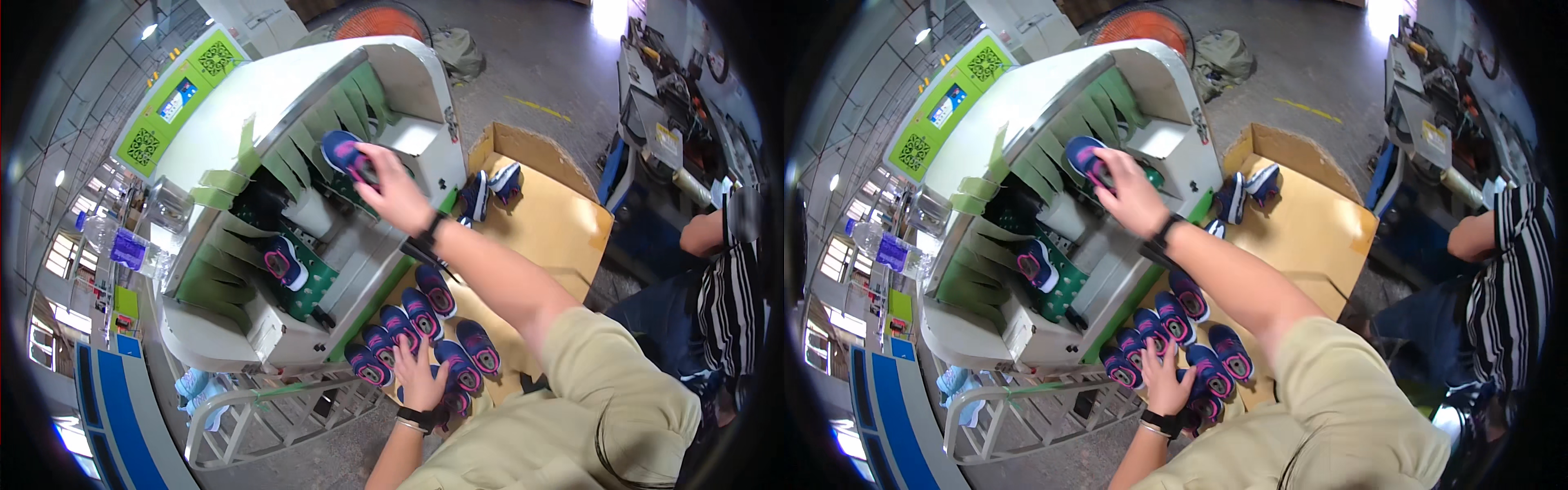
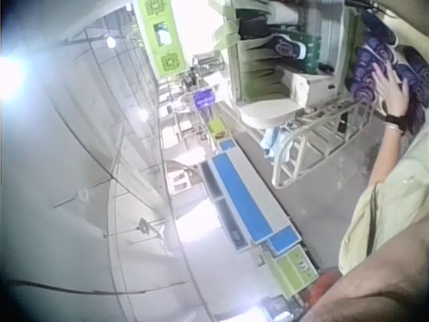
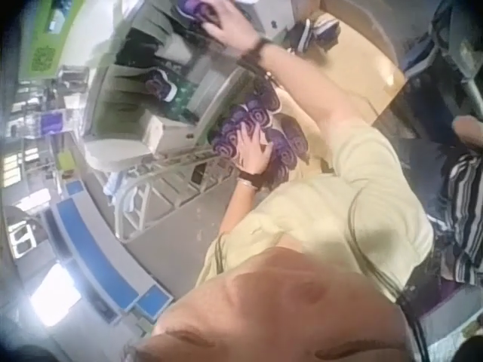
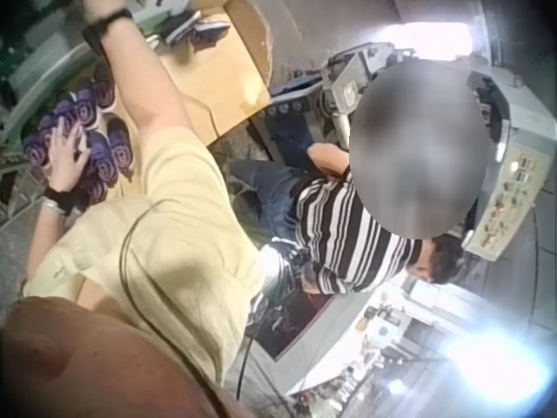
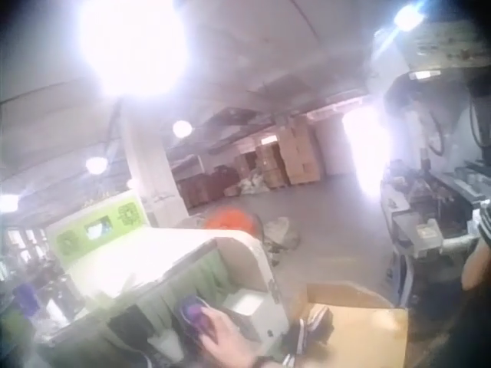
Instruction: Sorting shoe uppers and placing them into a conveyor-fed machine during manufacturing.
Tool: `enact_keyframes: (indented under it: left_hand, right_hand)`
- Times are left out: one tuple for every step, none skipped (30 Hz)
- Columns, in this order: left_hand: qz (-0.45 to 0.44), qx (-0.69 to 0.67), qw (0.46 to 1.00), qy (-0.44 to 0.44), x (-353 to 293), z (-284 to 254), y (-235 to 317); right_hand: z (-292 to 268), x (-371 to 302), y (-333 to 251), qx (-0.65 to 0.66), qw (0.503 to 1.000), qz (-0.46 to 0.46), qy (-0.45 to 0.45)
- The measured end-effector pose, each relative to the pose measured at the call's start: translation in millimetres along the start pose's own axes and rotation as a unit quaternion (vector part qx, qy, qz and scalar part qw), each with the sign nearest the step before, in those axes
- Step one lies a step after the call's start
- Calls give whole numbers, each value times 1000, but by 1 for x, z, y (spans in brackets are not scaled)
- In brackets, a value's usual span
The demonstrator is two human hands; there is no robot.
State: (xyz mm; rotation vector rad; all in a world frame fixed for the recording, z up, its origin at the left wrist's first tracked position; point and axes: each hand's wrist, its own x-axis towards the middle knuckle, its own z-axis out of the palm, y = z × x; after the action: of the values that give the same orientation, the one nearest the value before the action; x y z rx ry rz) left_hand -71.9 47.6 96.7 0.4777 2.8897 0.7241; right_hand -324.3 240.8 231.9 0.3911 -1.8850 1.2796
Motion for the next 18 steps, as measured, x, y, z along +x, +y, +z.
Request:
enact_keyframes:
  left_hand:
    - [10,19,999,-43,-9,11,-3]
    - [-13,25,998,-58,-23,17,-9]
    - [-26,21,997,-65,-35,19,-11]
    - [-39,34,996,-77,-45,20,-14]
    - [-50,47,994,-90,-56,21,-17]
    - [-82,39,991,-102,-66,24,-20]
    - [-89,35,990,-102,-74,29,-21]
    - [-80,53,990,-99,-79,37,-20]
    - [-71,71,990,-99,-83,43,-20]
    - [-60,74,992,-87,-82,47,-17]
    - [-71,74,991,-90,-81,48,-16]
    - [-83,70,990,-95,-84,47,-18]
    - [-90,65,989,-101,-85,46,-18]
    - [-90,66,989,-97,-84,45,-17]
    - [-83,77,989,-94,-87,49,-22]
    - [-84,77,989,-92,-89,50,-23]
    - [-86,78,989,-91,-88,50,-24]
    - [-80,81,990,-86,-88,51,-23]
  right_hand:
    - [23,0,43,-38,998,38,-18]
    - [43,-11,55,-104,974,144,-137]
    - [51,-22,71,-207,954,125,-179]
    - [54,-27,78,-232,956,72,-165]
    - [50,-38,84,-257,955,17,-148]
    - [43,-47,79,-146,980,35,-133]
    - [29,-60,83,-138,985,50,-96]
    - [12,-85,96,-214,976,25,-40]
    - [-5,-117,106,-292,951,83,-55]
    - [-24,-160,128,-374,911,145,-99]
    - [-45,-204,143,-413,856,209,-231]
    - [-52,-223,132,-439,850,102,-271]
    - [-56,-229,117,-415,854,140,-281]
    - [-63,-227,109,-400,856,152,-291]
    - [-71,-227,95,-384,857,166,-300]
    - [-86,-226,84,-332,876,180,-299]
    - [-103,-226,76,-280,892,193,-297]
    - [-124,-231,74,-213,906,219,-293]
